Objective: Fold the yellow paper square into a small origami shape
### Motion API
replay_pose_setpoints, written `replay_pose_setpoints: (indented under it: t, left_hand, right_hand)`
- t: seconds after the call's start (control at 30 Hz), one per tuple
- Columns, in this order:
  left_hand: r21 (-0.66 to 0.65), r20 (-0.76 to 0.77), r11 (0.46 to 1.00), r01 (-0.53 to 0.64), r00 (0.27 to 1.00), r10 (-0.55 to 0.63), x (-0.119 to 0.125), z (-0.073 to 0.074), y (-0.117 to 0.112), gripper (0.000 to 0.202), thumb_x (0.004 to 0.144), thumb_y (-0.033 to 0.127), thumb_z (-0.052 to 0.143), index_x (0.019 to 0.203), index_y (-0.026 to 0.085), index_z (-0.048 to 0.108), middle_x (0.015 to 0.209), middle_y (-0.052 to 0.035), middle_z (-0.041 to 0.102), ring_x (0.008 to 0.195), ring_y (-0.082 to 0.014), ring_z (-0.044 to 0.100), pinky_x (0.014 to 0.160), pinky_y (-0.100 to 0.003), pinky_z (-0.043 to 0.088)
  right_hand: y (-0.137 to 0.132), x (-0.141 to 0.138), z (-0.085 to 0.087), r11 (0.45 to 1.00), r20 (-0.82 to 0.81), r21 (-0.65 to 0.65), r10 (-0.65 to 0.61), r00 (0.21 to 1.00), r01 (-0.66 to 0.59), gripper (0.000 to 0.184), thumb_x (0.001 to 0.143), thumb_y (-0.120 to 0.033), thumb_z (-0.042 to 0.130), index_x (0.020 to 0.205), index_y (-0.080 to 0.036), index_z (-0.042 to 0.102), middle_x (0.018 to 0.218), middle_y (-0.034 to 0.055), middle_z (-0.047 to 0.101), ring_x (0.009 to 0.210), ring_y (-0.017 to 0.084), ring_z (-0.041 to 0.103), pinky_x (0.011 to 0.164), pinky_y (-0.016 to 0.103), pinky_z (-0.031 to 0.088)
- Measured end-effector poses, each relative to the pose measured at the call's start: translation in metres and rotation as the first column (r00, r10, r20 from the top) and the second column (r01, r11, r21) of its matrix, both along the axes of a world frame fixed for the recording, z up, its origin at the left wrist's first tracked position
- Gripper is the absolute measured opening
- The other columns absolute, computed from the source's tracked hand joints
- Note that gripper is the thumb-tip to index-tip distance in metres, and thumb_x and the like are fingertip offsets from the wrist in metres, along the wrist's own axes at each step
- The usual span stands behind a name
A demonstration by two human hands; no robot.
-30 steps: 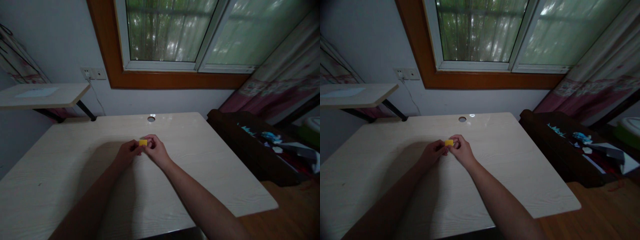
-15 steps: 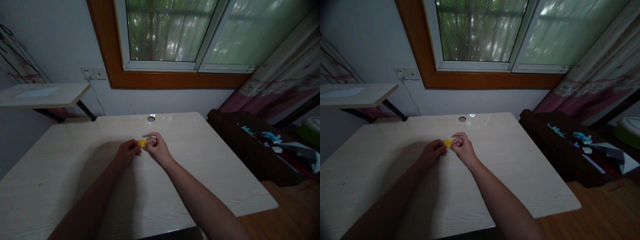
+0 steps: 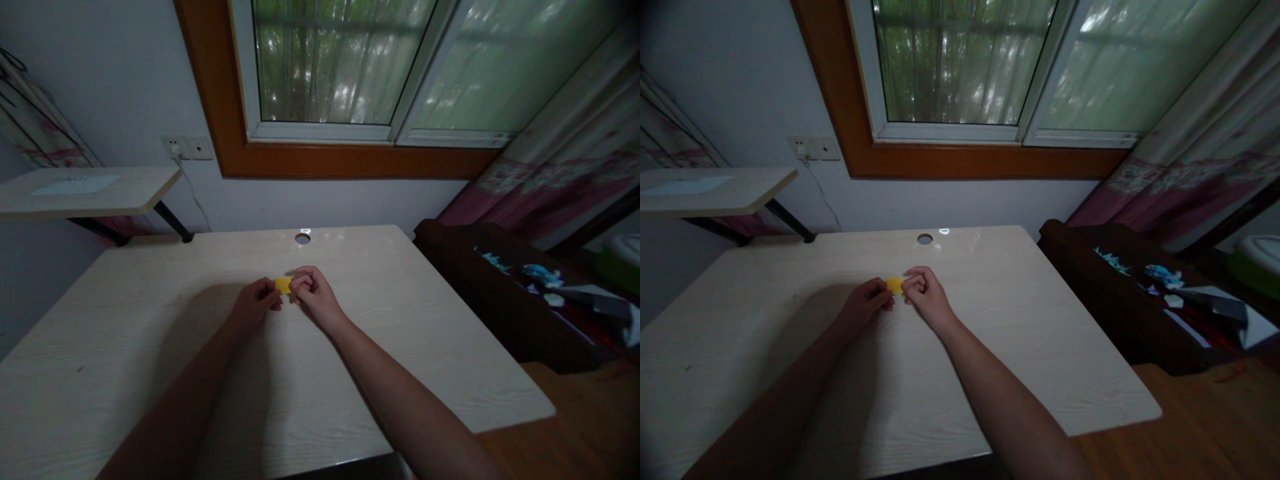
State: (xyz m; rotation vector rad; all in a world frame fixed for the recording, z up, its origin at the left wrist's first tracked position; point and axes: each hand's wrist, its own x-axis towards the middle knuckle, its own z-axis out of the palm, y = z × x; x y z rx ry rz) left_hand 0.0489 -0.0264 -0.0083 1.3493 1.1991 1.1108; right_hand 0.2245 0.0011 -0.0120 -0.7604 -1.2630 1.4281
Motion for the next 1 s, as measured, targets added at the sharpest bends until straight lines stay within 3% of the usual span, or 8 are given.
replay_pose_setpoints:
  t: [0.43,0.63,1.0]
  left_hand:
    - [-0.001,-0.138,1.0,-0.013,0.99,0.012,0.001,0.004,0.0,0.022,0.078,0.038,0.065,0.074,0.017,0.059,0.066,-0.0019,0.069,0.059,-0.0155,0.065,0.06,-0.027,0.052]
    - [-0.037,-0.084,0.999,-0.003,0.996,0.0,0.003,0.014,-0.003,0.021,0.077,0.035,0.065,0.069,0.017,0.056,0.063,-0.0017,0.068,0.055,-0.0141,0.064,0.058,-0.026,0.051]
    - [-0.054,0.011,0.998,-0.043,0.999,0.043,0.002,0.015,-0.004,0.019,0.076,0.032,0.065,0.071,0.017,0.055,0.062,-0.0012,0.067,0.053,-0.0128,0.062,0.056,-0.025,0.05]
  right_hand:
    - [-0.004,-0.001,0.001,0.997,0.121,0.064,0.022,0.992,-0.03,0.031,0.077,-0.025,0.067,0.106,-0.022,0.055,0.074,-0.0035,0.059,0.056,0.01,0.053,0.053,0.022,0.041]
    - [-0.003,-0.004,0.004,0.999,0.075,0.024,-0.029,0.997,0.028,0.029,0.072,-0.022,0.066,0.097,-0.022,0.053,0.071,-0.0042,0.06,0.056,0.01,0.052,0.055,0.023,0.041]
    - [0.005,-0.001,0.001,0.984,0.042,0.003,-0.177,0.983,0.177,0.028,0.068,-0.025,0.067,0.09,-0.021,0.049,0.068,-0.0057,0.057,0.05,0.007,0.044,0.048,0.019,0.037]
